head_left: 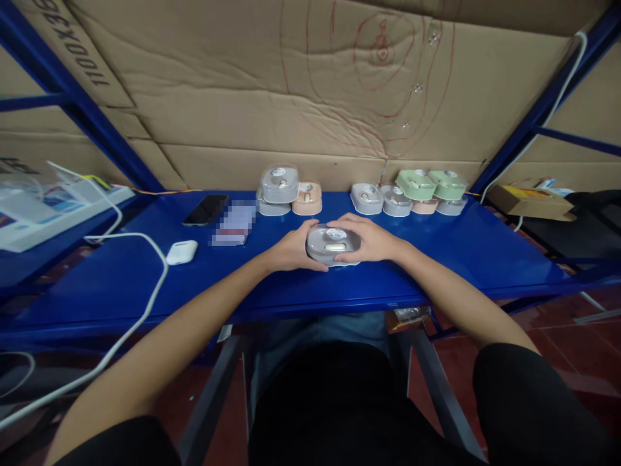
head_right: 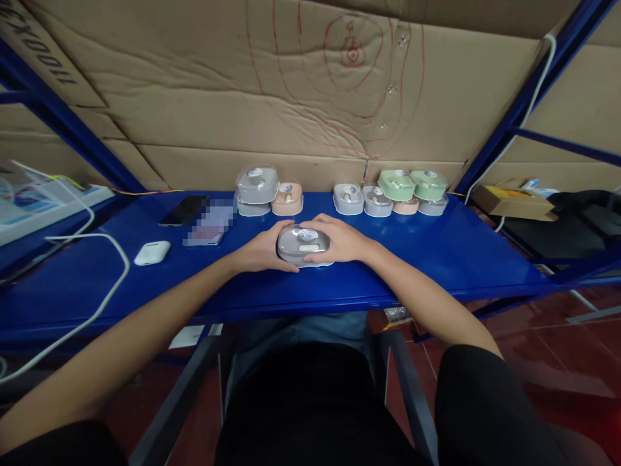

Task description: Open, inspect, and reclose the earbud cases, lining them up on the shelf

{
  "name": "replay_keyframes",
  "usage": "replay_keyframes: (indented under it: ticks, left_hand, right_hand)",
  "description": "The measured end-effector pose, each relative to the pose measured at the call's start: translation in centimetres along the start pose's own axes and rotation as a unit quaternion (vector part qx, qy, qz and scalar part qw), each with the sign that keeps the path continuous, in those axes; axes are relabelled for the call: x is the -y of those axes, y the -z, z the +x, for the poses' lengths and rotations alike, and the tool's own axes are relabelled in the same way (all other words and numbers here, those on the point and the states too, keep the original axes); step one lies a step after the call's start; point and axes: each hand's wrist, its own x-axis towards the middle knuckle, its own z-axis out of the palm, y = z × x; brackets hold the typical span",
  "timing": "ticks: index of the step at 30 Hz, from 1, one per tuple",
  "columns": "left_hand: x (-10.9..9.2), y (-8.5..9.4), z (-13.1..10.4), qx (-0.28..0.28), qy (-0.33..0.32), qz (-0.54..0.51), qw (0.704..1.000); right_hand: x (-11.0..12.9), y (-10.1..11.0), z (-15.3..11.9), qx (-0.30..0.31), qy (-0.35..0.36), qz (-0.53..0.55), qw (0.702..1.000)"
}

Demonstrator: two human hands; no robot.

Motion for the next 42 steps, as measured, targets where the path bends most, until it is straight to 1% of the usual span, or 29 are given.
replay_keyframes:
  ticks: [5, 9, 15, 19, 21, 27, 32, 39, 42]
  left_hand:
    - [0.2, 0.0, 0.0, -0.003, -0.011, 0.001, 1.0]
    - [0.5, 0.1, 0.1, -0.009, -0.031, 0.005, 0.999]
    - [0.6, 0.1, 0.2, -0.01, -0.016, 0.019, 1.0]
    - [0.8, 0.1, 0.3, -0.012, -0.05, 0.017, 0.999]
    - [0.7, 0.2, 0.3, -0.007, -0.057, 0.021, 0.998]
    - [0.2, 0.3, 0.2, 0.005, -0.044, 0.021, 0.999]
    - [0.1, 0.2, 0.3, 0.0, -0.054, 0.03, 0.998]
    - [0.1, 0.0, 0.1, -0.011, -0.047, 0.081, 0.996]
    - [0.2, -0.3, -0.2, -0.02, -0.085, 0.09, 0.992]
  right_hand:
    - [0.3, 0.0, 0.1, 0.013, 0.005, -0.026, 1.0]
    - [0.6, -0.2, 0.2, 0.006, 0.008, -0.054, 0.998]
    - [1.3, -0.6, 0.1, 0.004, -0.005, -0.114, 0.993]
    - [1.5, -0.6, 0.1, 0.007, -0.001, -0.146, 0.989]
    - [1.5, -0.5, 0.2, 0.011, 0.006, -0.156, 0.988]
    - [1.5, -0.5, 0.2, 0.019, 0.021, -0.191, 0.981]
    - [1.4, -0.6, 0.1, 0.02, 0.03, -0.212, 0.977]
    - [1.6, -0.3, -0.1, 0.033, 0.036, -0.222, 0.974]
    - [1.7, -0.1, -0.1, 0.044, 0.039, -0.225, 0.972]
